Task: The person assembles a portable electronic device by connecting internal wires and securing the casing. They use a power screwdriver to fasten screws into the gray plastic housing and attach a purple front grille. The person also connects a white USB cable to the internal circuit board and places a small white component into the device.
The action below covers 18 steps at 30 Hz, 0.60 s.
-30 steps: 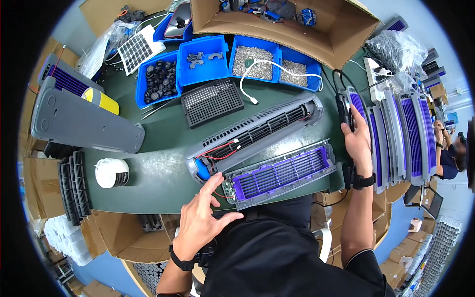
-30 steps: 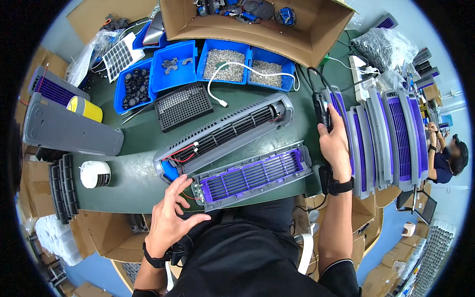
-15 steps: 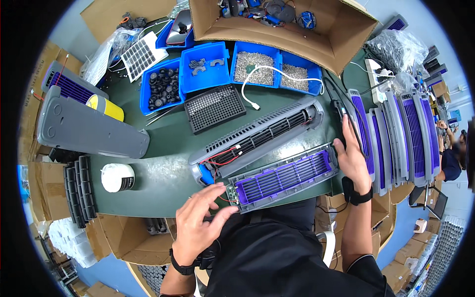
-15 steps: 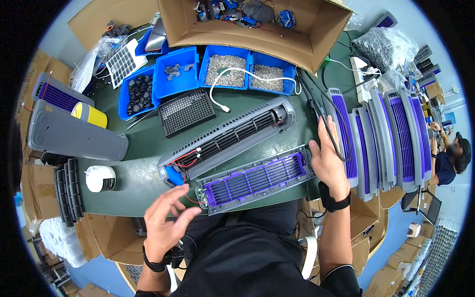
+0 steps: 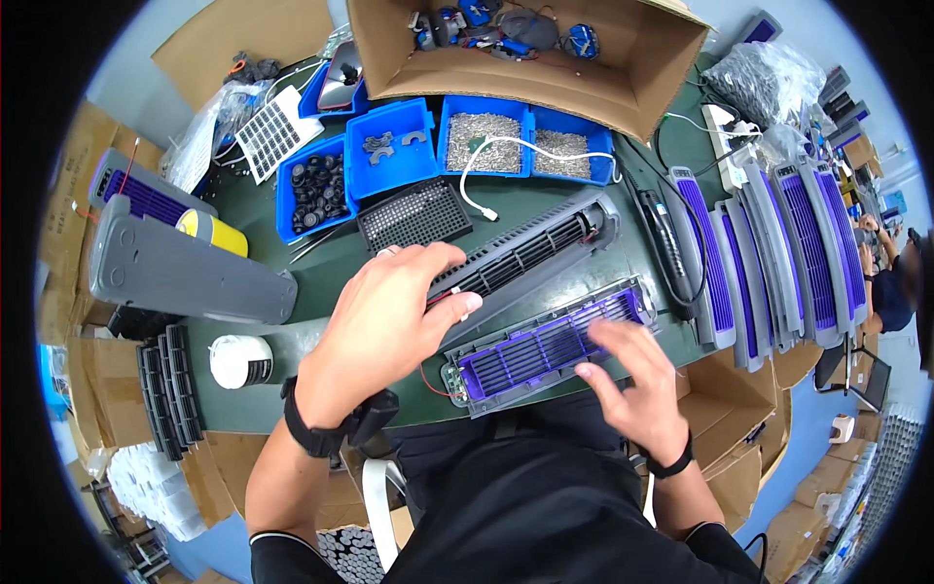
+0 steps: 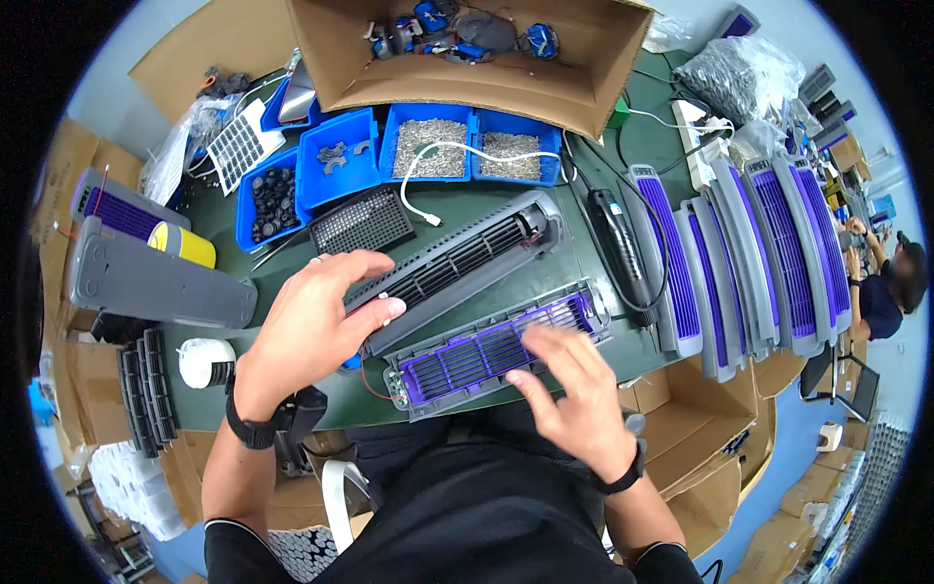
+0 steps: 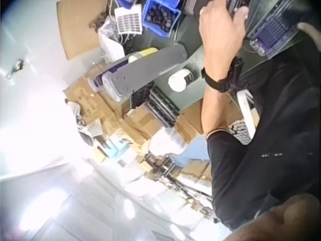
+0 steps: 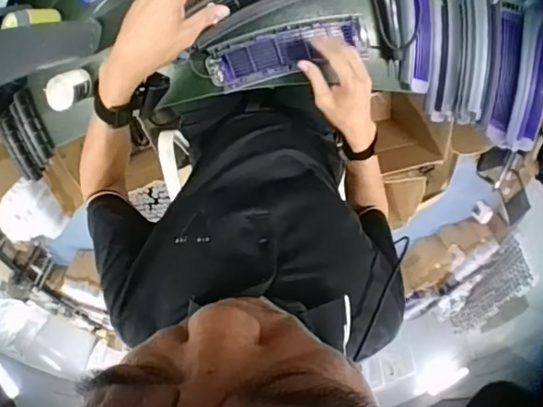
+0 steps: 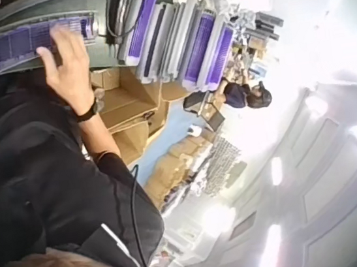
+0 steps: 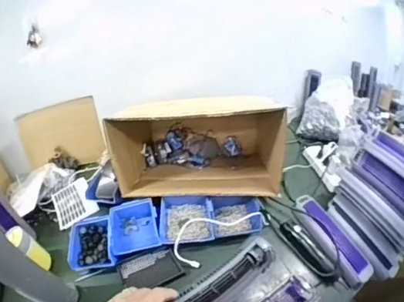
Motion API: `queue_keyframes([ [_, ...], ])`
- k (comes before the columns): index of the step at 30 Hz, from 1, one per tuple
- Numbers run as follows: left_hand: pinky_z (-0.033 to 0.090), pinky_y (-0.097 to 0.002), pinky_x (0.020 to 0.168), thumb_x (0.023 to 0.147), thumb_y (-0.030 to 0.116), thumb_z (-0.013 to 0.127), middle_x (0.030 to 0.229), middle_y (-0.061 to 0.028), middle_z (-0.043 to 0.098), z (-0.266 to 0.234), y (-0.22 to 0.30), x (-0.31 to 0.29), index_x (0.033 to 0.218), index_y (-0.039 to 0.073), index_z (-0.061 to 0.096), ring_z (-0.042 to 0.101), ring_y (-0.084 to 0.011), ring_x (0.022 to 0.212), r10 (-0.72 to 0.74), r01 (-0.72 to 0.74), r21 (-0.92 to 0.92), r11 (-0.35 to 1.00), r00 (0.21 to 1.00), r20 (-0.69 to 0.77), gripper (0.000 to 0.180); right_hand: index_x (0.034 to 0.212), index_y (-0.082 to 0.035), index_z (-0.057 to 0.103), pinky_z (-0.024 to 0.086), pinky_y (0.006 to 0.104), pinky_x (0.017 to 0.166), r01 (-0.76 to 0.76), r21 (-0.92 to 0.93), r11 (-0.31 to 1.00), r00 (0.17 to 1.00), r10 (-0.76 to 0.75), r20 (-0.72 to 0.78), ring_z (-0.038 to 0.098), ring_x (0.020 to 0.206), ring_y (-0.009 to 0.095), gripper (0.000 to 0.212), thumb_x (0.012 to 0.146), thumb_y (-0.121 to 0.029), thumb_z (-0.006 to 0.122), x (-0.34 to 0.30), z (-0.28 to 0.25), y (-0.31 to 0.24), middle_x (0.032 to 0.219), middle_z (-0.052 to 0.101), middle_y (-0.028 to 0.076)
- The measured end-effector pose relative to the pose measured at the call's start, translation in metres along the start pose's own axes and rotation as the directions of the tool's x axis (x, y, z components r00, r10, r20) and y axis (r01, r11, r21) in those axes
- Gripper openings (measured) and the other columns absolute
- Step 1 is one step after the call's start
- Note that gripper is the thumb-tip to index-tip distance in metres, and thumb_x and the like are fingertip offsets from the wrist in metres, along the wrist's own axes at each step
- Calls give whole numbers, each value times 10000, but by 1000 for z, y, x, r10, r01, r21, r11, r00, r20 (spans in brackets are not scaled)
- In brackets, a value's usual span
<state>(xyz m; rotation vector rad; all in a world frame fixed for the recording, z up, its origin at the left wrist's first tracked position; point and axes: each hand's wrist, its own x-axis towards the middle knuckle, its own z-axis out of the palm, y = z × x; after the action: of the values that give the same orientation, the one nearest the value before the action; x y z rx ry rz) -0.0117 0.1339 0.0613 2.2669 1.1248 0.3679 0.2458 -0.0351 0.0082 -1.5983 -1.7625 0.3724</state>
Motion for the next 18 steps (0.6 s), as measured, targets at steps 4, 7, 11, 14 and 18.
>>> queue_keyframes([
  [4, 529, -440, 875, 875, 222, 810, 1048, -164, 739, 5, 11, -8, 1118, 8, 707, 673, -358, 963, 127, -124, 41, 991, 986, -109, 339, 998, 54, 738, 593, 315, 720, -598, 441, 669, 797, 554, 241, 741, 813, 171, 187, 964, -126, 773, -43, 21, -11, 938, 773, 125],
  [7, 520, -444, 809, 831, 181, 840, 956, -119, 715, 25, 28, -12, 1067, 33, 706, 657, -330, 907, 342, -274, 271, 923, 905, -251, 309, 1111, 52, 702, 632, 346, 790, -738, 634, 231, 619, 605, 500, 760, 903, 227, 214, 1028, -145, 692, -53, 31, 2, 1008, 768, 161],
  [11, 435, -486, 1048, 818, 332, 838, 1277, -178, 638, 85, 54, -44, 1371, 21, 563, 590, -361, 1197, 246, -277, 276, 920, 959, 140, 691, 1196, 40, 648, 645, 391, 861, -703, 711, 37, 598, 572, 561, 764, 994, 288, 244, 1051, -157, 652, -48, 32, 8, 1097, 752, 200],
  [14, 398, -516, 1140, 857, 220, 757, 1434, -272, 556, 128, 45, -56, 1468, 2, 499, 512, -421, 1372, 256, -286, 401, 870, 958, 127, 698, 1235, 29, 607, 639, 413, 895, -664, 748, -18, 626, 533, 569, 760, 1032, 304, 277, 1056, -178, 646, -45, 32, 12, 1157, 738, 209],
  [18, 536, -462, 1031, 846, 48, 688, 1290, -255, 671, 135, 48, -62, 1341, -18, 601, 659, -389, 1225, 238, -217, 253, 943, 970, -55, 506, 1289, 24, 588, 627, 432, 931, -673, 737, -60, 617, 504, 604, 742, 1082, 304, 356, 1039, -214, 678, -45, 30, 14, 1219, 715, 210],
])
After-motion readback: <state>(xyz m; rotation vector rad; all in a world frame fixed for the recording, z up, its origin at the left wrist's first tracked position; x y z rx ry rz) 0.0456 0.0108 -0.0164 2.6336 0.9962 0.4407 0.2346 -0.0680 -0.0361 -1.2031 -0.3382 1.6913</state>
